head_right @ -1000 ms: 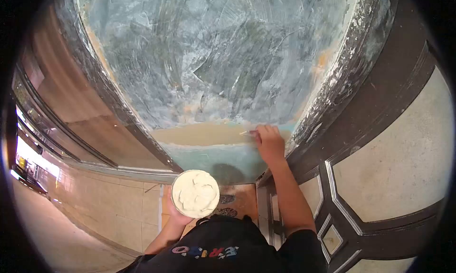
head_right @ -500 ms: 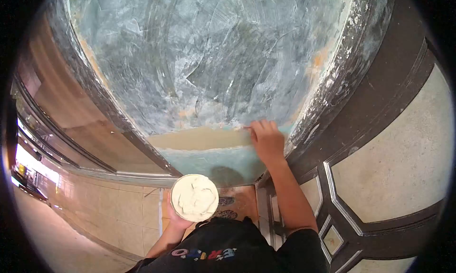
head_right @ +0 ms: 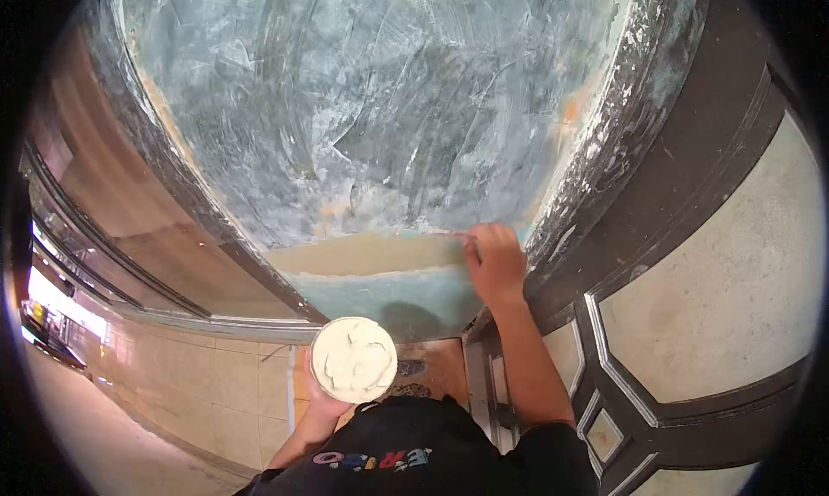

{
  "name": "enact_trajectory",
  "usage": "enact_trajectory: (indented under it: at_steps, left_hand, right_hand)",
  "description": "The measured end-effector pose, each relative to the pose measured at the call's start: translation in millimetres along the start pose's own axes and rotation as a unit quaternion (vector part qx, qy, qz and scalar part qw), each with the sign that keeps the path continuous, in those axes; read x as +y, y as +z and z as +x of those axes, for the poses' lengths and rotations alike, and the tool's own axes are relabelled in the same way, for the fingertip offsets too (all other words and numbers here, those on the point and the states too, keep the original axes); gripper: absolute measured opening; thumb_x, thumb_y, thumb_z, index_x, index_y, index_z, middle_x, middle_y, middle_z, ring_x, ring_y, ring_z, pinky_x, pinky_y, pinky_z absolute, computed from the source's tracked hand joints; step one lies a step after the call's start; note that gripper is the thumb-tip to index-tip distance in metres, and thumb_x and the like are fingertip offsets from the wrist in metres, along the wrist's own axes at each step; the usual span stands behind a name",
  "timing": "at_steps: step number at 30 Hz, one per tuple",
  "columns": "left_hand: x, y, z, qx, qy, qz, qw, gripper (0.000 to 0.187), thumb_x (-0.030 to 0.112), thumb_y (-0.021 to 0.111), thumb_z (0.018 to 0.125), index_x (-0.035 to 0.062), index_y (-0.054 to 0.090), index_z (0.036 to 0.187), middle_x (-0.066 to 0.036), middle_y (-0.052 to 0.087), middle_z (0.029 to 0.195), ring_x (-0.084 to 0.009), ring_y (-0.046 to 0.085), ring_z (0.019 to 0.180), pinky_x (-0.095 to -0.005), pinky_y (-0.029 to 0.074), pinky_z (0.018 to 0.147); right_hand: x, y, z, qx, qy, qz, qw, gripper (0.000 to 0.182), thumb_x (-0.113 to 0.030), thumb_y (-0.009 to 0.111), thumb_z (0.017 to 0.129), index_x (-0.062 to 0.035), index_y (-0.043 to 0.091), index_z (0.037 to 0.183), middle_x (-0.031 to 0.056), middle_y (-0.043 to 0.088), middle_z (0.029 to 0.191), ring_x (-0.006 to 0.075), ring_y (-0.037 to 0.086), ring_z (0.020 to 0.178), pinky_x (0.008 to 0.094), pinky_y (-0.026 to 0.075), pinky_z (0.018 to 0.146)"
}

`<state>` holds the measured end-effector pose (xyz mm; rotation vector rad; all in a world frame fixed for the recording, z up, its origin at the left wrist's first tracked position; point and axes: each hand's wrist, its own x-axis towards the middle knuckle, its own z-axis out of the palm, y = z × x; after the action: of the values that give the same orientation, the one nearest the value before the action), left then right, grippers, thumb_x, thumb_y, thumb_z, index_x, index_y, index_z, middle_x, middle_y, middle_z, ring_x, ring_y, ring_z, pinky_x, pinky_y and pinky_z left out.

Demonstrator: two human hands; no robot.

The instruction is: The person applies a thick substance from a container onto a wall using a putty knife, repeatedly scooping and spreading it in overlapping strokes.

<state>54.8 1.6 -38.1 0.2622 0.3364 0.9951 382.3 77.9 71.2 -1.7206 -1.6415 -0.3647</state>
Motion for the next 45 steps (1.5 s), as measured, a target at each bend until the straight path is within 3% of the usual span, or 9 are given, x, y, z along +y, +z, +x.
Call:
enact_trajectory:
  at_steps: [6,13,18,21,25,33,39,41,45]
  left_hand:
    - [-2.4,-0.1,3.6,-0.015,-0.02,-0.019,1.0,0.081,0.069,0.033,0.094,0.0136,0.033,0.153,-0.014,0.035,0.157,-0.0378,0.039,0.14,-0.0566,0.032,0.114]
    - [-4.4,11.2,5.5,0.001,-0.011,-0.008,1.0,0.078,0.066,0.032,0.094,0.0136,0.036,0.152,-0.012,0.037,0.156,-0.0382,0.04,0.139,-0.0563,0.032,0.115]
    - [-9.3,1.6,-1.1,0.001,-0.029,-0.027,0.999,0.077,0.065,0.031,0.095,0.0134,0.036,0.152,-0.013,0.038,0.155,-0.0386,0.041,0.138,-0.0581,0.033,0.113]
    - [-8.1,7.8,6.2,0.006,-0.025,-0.033,0.999,0.075,0.064,0.032,0.095,0.0133,0.039,0.15,-0.013,0.041,0.153,-0.0387,0.042,0.137,-0.058,0.034,0.113]
    - [-9.1,14.3,1.0,0.018,-0.014,0.007,1.0,0.075,0.063,0.031,0.095,0.0133,0.038,0.151,-0.013,0.04,0.154,-0.0386,0.041,0.138,-0.0578,0.033,0.113]
    - [-8.7,11.3,2.0,0.006,-0.042,-0.025,0.999,0.081,0.068,0.031,0.093,0.0141,0.034,0.153,-0.014,0.036,0.156,-0.0385,0.038,0.14,-0.0575,0.032,0.114]
    - [-6.0,10.8,-4.6,-0.011,-0.047,-0.03,0.998,0.08,0.067,0.036,0.093,0.0134,0.037,0.151,-0.013,0.04,0.154,-0.0386,0.042,0.137,-0.0576,0.033,0.113]
    - [-6.8,5.3,-4.5,-0.011,-0.026,-0.034,0.999,0.08,0.067,0.035,0.093,0.0131,0.037,0.152,-0.014,0.04,0.154,-0.0387,0.042,0.137,-0.0578,0.033,0.113]
    - [-2.8,4.3,-8.5,0.023,-0.029,-0.024,0.999,0.08,0.068,0.036,0.093,0.0126,0.037,0.151,-0.014,0.039,0.154,-0.0391,0.042,0.137,-0.0583,0.033,0.113]
  right_hand:
    - [9.3,56.9,-28.0,-0.092,-0.042,-0.018,0.995,0.01,-0.021,0.066,0.087,-0.0143,0.062,0.094,0.0062,0.059,0.089,0.0307,0.058,0.091,0.0448,0.05,0.071]
    - [-6.2,-7.2,10.9,0.028,-0.002,0.019,0.999,0.012,-0.02,0.066,0.087,-0.0142,0.063,0.096,0.0071,0.06,0.091,0.0315,0.058,0.093,0.0463,0.049,0.073]
    - [2.9,57.2,-38.7,-0.124,0.026,0.062,0.99,0.015,-0.02,0.066,0.088,-0.0094,0.064,0.098,0.0138,0.063,0.095,0.0374,0.06,0.092,0.0476,0.048,0.079]
    - [16.3,63.6,-28.4,-0.025,0.009,0.061,0.998,0.013,-0.016,0.068,0.085,-0.0105,0.062,0.096,0.0092,0.059,0.092,0.0342,0.058,0.094,0.0469,0.049,0.075]
    - [-7.0,-2.4,6.9,0.057,-0.014,0.04,0.997,0.014,-0.014,0.068,0.084,-0.0106,0.062,0.097,0.0093,0.059,0.092,0.0338,0.058,0.092,0.0466,0.049,0.073]
    - [-3.0,58.8,-20.3,-0.065,-0.063,-0.035,0.995,0.009,-0.02,0.067,0.084,-0.0162,0.063,0.092,0.0031,0.058,0.09,0.0288,0.06,0.09,0.0419,0.053,0.069]
    - [-25.4,-6.7,25.1,0.094,-0.072,0.012,0.993,0.011,-0.019,0.069,0.083,-0.0145,0.062,0.091,0.004,0.058,0.086,0.0292,0.059,0.084,0.0421,0.05,0.065]
    - [-31.3,-6.1,12.8,0.042,-0.051,0.025,0.997,0.009,-0.015,0.068,0.085,-0.0125,0.063,0.091,0.0073,0.06,0.088,0.0323,0.059,0.084,0.0434,0.05,0.07]
    - [-16.7,62.7,-24.7,-0.061,-0.082,-0.037,0.994,0.011,-0.019,0.07,0.082,-0.0171,0.063,0.091,0.0034,0.058,0.087,0.0269,0.06,0.086,0.0396,0.052,0.066]
